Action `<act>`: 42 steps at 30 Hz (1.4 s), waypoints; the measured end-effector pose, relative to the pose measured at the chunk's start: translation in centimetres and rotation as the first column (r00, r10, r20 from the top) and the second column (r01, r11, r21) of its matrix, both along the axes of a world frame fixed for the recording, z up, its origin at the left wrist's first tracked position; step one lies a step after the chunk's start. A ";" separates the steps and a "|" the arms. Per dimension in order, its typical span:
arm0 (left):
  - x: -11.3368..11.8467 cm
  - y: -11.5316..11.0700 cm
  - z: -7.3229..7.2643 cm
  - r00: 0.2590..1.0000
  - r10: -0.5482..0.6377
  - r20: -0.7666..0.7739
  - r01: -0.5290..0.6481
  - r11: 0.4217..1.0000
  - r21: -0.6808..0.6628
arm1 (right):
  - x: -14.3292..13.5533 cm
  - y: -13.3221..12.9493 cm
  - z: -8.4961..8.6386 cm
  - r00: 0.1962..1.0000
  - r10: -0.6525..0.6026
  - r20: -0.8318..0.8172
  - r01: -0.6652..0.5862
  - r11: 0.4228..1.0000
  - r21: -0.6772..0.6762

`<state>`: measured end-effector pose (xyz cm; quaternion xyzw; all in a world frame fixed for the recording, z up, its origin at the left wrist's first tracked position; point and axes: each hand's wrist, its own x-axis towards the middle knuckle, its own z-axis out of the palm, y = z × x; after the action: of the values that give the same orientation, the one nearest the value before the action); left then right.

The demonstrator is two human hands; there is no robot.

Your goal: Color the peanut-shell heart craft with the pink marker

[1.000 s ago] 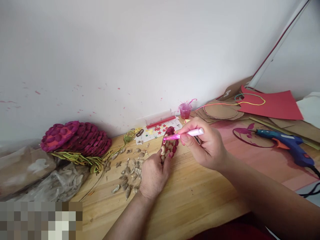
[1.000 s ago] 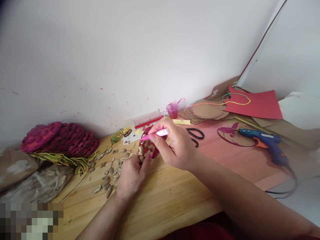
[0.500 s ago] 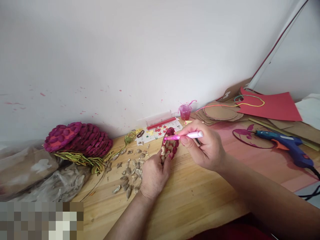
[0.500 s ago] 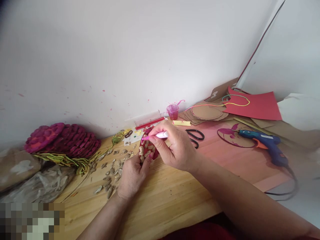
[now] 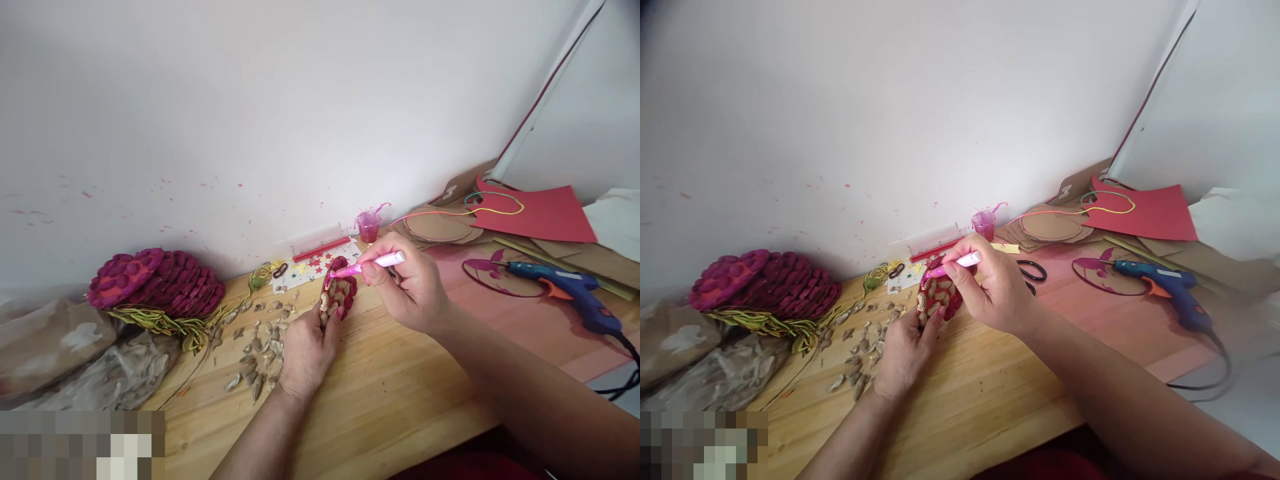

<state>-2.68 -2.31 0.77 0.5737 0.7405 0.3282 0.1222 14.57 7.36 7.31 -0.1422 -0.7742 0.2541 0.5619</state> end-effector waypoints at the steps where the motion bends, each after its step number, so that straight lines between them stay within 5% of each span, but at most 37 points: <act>1: 0.0 0.0 0.0 1.000 0.001 0.008 -0.001 1.000 0.002 | 0.0 0.1 0.0 1.000 -0.010 -0.005 0.010 1.000 0.004; 28: -0.2 0.1 -0.5 0.998 0.005 0.064 -0.005 1.000 -0.005 | -0.5 1.2 -0.8 0.978 0.137 -0.160 -0.179 0.939 -0.292; 42: -0.3 0.3 -0.5 0.996 0.005 0.085 -0.007 1.000 0.028 | -0.8 1.8 -1.4 0.978 0.148 -0.149 -0.187 0.936 -0.299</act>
<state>-2.99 -1.99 0.27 0.5588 0.7315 0.3631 0.1442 13.78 9.14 5.93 -0.1463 -0.6972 0.4282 0.5560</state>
